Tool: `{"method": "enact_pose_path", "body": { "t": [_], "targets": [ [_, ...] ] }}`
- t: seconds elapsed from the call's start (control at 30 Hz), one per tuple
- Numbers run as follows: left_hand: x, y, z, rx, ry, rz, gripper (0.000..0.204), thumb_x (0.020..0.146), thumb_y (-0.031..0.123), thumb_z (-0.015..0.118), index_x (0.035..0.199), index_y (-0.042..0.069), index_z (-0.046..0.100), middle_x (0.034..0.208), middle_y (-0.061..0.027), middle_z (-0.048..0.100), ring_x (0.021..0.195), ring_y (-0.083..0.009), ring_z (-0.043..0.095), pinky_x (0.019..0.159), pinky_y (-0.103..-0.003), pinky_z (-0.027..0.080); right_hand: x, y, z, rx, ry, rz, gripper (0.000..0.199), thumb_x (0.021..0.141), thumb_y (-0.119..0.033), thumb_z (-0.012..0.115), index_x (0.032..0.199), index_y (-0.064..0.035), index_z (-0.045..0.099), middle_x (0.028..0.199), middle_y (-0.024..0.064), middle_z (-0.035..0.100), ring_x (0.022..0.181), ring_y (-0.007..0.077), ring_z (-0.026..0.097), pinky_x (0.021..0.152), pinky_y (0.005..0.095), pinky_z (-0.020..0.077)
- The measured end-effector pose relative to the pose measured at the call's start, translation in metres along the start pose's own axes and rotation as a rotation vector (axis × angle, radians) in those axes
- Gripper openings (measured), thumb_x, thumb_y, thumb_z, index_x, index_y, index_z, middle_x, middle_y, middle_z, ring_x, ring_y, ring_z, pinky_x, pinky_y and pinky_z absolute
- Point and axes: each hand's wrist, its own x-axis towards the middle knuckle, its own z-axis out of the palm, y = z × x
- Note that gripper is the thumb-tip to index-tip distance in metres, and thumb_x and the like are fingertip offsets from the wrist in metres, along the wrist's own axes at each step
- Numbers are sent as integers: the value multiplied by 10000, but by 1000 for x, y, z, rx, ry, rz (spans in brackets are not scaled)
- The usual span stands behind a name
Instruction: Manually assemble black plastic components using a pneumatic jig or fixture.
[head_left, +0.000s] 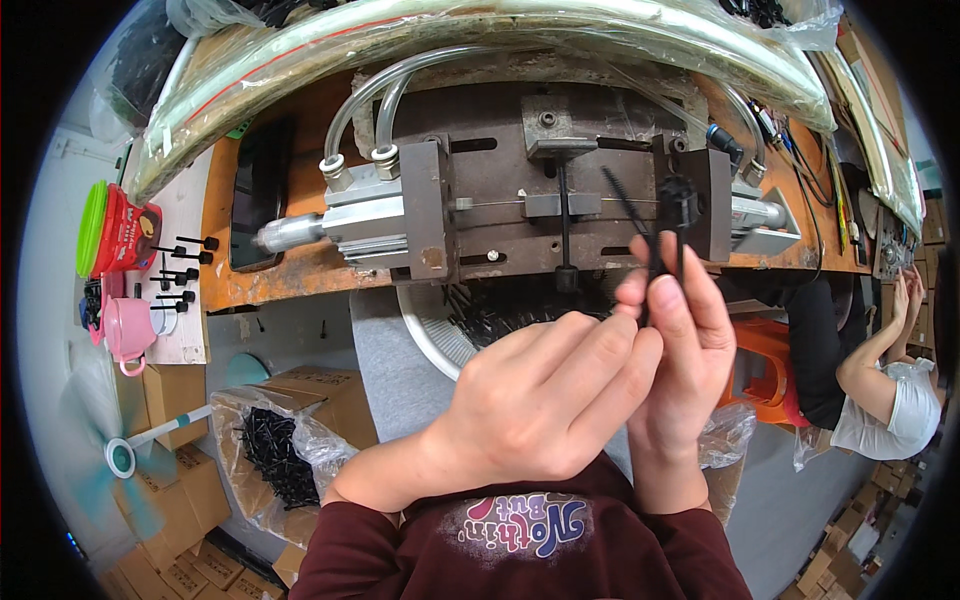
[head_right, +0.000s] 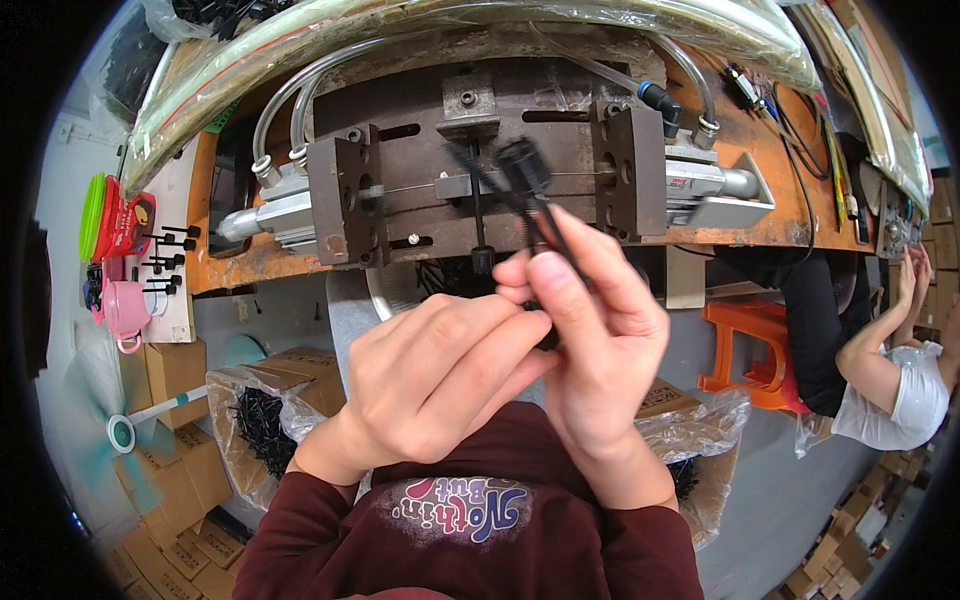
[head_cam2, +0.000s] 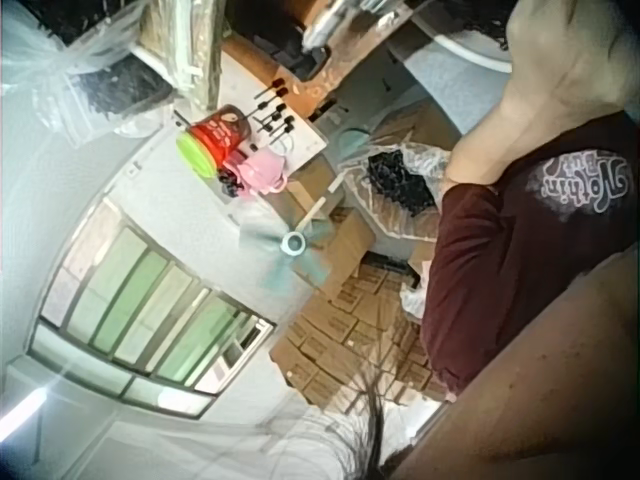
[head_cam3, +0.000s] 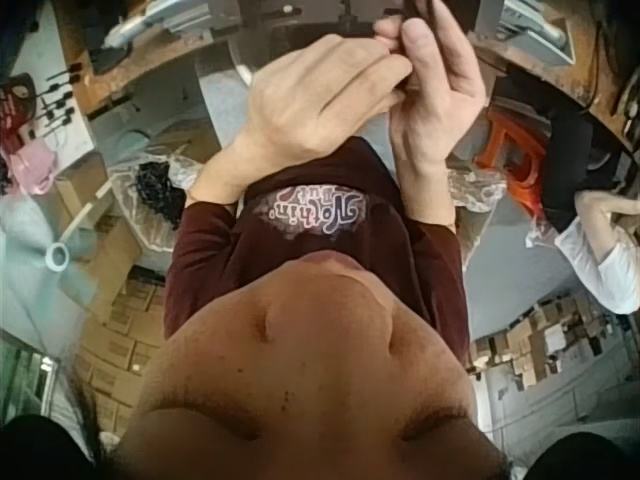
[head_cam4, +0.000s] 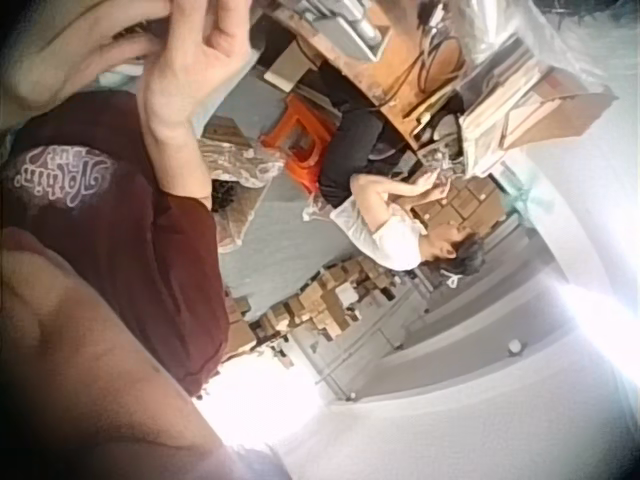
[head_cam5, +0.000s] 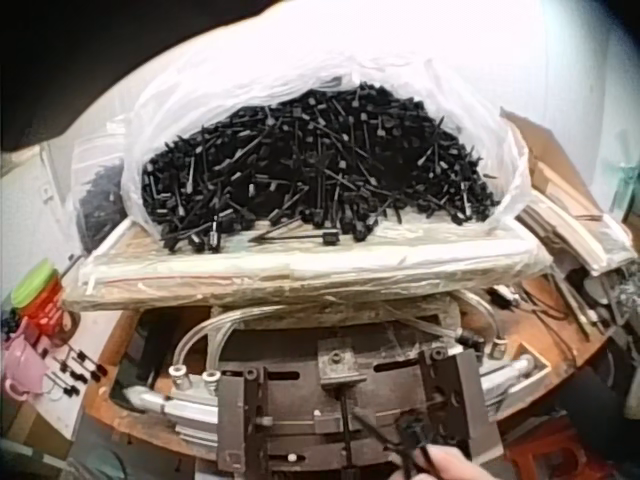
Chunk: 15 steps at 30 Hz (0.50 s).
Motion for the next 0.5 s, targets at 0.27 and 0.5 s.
{"method": "enact_pose_path", "body": {
  "t": [0.27, 0.5],
  "targets": [
    [-12, -4, -10, -116, 27, -109, 366, 667, 40, 849, 1013, 14, 732, 1018, -114, 693, 793, -227, 704, 636, -305, 578, 4, 5, 1, -73, -55, -120, 312, 980, 11, 570, 1283, 76, 601, 1174, 188, 653, 1002, 259, 700, 860, 337, 588],
    [-11, -19, 0, 62, -37, -196, 312, 715, 74, 815, 1007, 14, 725, 1193, -152, 692, 856, -281, 710, 794, -356, 577, 9, -10, -22, -310, -9, -185, 340, 1023, -57, 519, 1322, 99, 560, 1083, 247, 692, 818, 251, 727, 736, 318, 605]
  ]
}}
